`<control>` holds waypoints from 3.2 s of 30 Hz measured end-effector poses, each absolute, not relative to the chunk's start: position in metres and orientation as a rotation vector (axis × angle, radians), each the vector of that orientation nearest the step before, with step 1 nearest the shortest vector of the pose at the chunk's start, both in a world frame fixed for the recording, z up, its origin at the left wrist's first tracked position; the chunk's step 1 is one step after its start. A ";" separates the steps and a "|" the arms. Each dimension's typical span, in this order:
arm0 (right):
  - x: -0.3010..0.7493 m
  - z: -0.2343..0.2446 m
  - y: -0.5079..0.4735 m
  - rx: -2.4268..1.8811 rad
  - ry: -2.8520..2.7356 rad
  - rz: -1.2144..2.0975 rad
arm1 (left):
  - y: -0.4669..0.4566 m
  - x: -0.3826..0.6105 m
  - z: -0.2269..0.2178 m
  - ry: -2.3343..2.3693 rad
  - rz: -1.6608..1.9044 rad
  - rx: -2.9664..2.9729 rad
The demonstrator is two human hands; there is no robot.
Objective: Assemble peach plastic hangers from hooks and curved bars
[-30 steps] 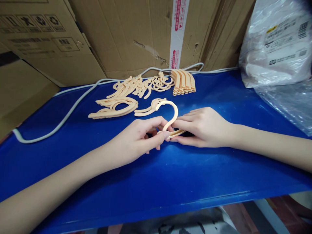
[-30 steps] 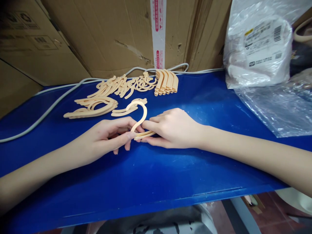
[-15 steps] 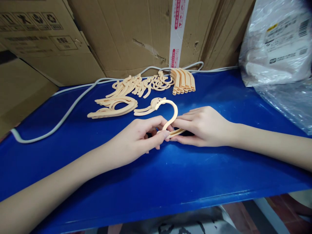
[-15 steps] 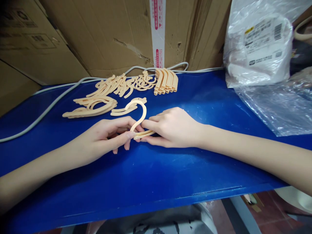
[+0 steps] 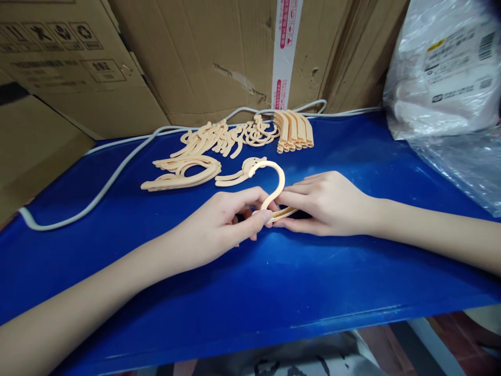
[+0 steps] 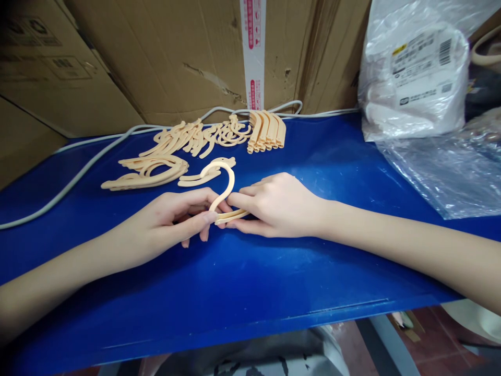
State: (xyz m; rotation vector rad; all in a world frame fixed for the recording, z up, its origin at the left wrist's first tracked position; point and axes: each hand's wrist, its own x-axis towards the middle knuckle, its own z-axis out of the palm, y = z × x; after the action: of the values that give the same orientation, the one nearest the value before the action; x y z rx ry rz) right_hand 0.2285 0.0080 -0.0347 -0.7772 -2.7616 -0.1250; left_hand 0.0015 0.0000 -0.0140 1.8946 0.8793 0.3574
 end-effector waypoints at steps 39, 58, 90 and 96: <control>0.229 -0.035 0.009 -0.767 -2.763 -0.125 | 0.001 0.002 -0.014 0.898 0.347 1.935; 0.229 -0.035 0.008 -0.772 -2.758 -0.122 | 0.000 0.005 -0.014 0.899 0.340 1.936; 0.230 -0.038 0.010 -0.767 -2.751 -0.087 | 0.002 0.006 -0.018 0.853 0.337 2.139; 0.230 -0.037 0.010 -0.768 -2.753 -0.079 | 0.002 0.005 -0.018 0.848 0.325 2.144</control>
State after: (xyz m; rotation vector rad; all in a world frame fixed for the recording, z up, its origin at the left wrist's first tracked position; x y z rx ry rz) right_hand 0.2302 0.0096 -0.0373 -0.7683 -2.7529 -0.0787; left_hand 0.0047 0.0016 -0.0179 2.1439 0.8480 0.3252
